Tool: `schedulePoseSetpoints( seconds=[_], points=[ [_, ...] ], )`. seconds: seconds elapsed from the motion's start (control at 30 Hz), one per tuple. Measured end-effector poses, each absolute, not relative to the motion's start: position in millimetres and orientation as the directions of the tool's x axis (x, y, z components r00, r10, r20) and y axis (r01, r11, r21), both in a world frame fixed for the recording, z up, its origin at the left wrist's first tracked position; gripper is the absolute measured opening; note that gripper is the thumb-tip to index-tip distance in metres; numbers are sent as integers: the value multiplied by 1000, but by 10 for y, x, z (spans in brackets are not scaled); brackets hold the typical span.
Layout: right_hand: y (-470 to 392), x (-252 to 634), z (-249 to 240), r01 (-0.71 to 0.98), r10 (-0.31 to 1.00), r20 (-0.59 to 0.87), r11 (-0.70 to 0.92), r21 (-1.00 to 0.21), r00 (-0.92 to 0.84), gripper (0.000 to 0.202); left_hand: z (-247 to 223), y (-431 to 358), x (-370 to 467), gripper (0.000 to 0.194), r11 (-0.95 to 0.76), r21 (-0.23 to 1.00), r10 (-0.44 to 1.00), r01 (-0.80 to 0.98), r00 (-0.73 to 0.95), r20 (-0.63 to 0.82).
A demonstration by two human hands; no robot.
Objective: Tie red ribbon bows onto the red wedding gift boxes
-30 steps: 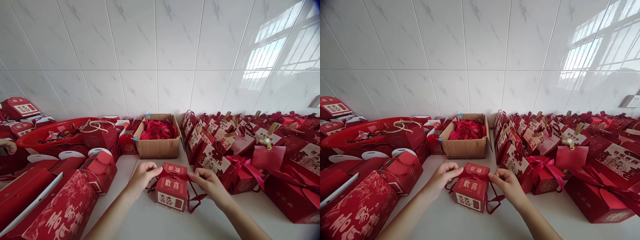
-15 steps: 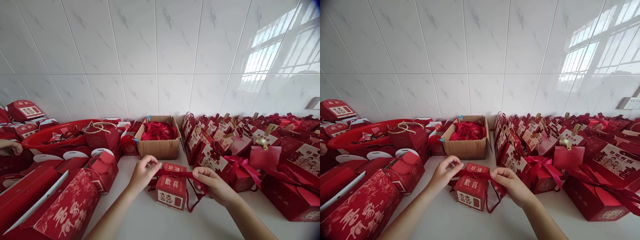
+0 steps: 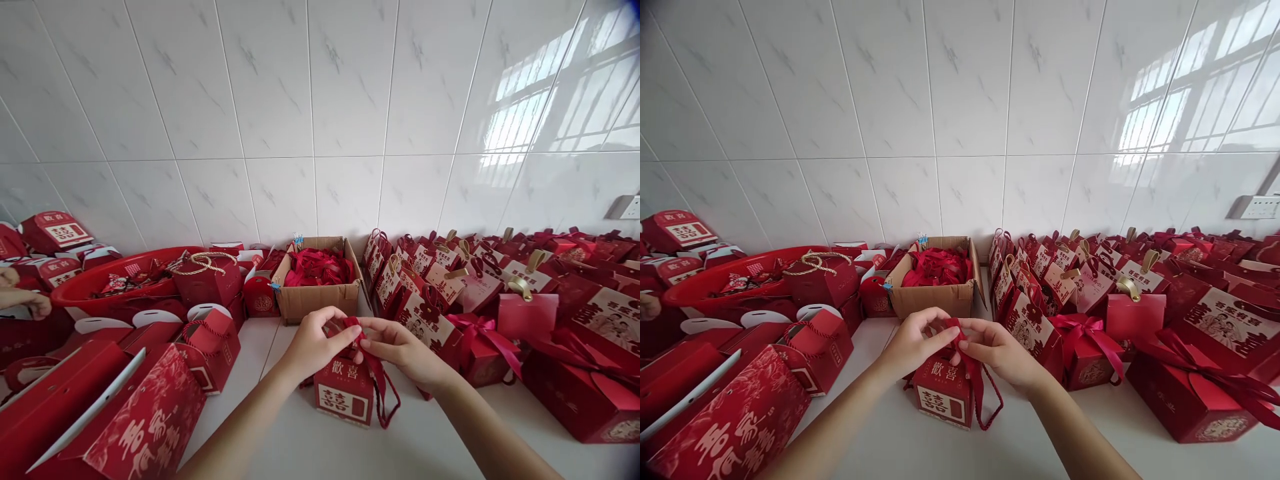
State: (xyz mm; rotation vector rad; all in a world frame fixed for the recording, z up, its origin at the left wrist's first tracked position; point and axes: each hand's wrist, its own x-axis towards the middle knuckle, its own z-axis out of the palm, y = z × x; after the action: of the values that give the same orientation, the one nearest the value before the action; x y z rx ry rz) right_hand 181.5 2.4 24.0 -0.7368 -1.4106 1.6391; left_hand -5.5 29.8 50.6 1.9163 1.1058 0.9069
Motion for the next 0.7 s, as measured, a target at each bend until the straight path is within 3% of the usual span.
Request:
schedulePoseSetpoints(
  seconds=[0.23,0.47,0.7],
  points=[
    [17,1767,239,-21,936,90,88,-996,-339,50,456,290,-12,24,-360,885,912,295,311,267],
    [23,1685,152,103,942,214,248,-963,-258,39,466,281,-39,21,-536,784,832,313,354,428],
    [-37,1636,71,67,968,226,234,-970,-105,33,284,370,-341,27,-291,876,948,384,238,210]
  ],
)
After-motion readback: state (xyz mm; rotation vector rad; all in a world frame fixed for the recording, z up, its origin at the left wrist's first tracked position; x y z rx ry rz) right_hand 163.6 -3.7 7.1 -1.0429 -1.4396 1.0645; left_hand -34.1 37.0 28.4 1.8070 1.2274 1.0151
